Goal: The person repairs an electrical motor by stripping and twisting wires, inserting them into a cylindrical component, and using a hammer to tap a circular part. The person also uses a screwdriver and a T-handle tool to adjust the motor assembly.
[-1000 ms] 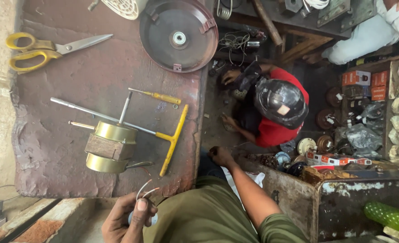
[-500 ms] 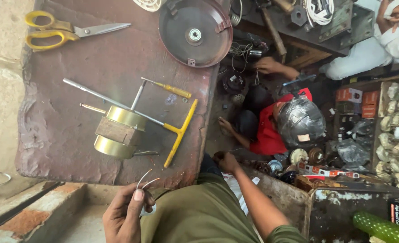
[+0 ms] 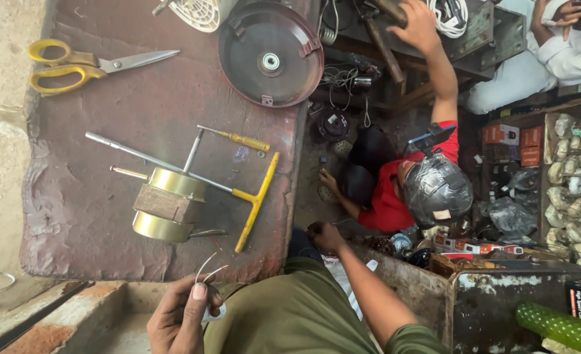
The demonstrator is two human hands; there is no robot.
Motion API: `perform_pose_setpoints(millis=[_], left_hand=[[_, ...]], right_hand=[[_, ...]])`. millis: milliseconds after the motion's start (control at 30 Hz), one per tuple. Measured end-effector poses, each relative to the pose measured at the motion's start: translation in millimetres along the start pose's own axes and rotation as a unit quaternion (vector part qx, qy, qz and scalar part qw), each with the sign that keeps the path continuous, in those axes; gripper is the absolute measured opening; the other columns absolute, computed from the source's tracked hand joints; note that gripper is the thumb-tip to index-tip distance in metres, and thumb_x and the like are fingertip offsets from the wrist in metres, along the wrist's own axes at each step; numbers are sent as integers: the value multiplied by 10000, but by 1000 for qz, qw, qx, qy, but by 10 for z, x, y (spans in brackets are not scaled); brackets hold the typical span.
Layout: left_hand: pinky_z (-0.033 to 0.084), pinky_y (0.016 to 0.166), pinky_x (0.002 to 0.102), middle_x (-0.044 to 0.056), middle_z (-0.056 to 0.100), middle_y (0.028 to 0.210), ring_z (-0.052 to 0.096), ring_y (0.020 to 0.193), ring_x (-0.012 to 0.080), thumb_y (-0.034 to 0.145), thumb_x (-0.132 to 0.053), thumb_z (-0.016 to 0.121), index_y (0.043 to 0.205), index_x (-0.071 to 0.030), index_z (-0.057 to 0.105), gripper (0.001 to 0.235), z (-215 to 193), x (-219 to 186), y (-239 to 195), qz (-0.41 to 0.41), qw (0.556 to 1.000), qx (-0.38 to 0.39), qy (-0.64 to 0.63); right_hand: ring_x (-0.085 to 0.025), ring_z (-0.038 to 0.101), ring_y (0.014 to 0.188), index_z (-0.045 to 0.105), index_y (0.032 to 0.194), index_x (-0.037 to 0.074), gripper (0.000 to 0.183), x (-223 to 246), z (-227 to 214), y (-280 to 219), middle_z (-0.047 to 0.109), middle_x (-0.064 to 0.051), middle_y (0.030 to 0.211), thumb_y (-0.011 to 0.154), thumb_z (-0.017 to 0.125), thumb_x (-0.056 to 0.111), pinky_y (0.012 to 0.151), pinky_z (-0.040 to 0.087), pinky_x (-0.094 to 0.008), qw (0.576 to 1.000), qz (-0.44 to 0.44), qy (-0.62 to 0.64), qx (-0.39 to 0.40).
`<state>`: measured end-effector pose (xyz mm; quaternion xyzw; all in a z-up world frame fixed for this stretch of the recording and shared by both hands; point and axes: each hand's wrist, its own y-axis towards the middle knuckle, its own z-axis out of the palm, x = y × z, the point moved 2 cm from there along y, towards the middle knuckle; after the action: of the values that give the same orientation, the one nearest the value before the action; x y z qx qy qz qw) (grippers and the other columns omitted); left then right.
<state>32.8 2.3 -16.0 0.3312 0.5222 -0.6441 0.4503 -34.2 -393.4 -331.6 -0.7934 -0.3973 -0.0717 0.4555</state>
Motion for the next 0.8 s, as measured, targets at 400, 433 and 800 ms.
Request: perform_pose_setpoints(millis=[400,433,800], left_hand=[[524,690,325,164,698,850,655,778,188,1004,-100,607,1142,113,671,262,38,-32,9,9,1000,-16,-19],[525,689,326,165,699,855,658,781,190,1005,-102,606,1142,112,670,261,49,-22,5,13,999,-18,-23],[528,704,337,171,680,842,660,794,199,1012,-94,601,1150,120,661,262,19,-36,17,-6,1000,-13,2]], right_hand=[[-326,712,1113,751,1170,80,394,35,-101,101,753,-180,1141,888,722,354,980,530,-403,1000,2,-19,17],[-329,709,1115,751,1169,75,392,36,-120,113,751,-184,1142,890,721,348,980,527,-404,1000,5,-18,15],[-329,735,1055,763,1109,33,312,87,45,-6,757,-213,1097,886,691,239,930,545,-397,1000,-17,19,-5]])
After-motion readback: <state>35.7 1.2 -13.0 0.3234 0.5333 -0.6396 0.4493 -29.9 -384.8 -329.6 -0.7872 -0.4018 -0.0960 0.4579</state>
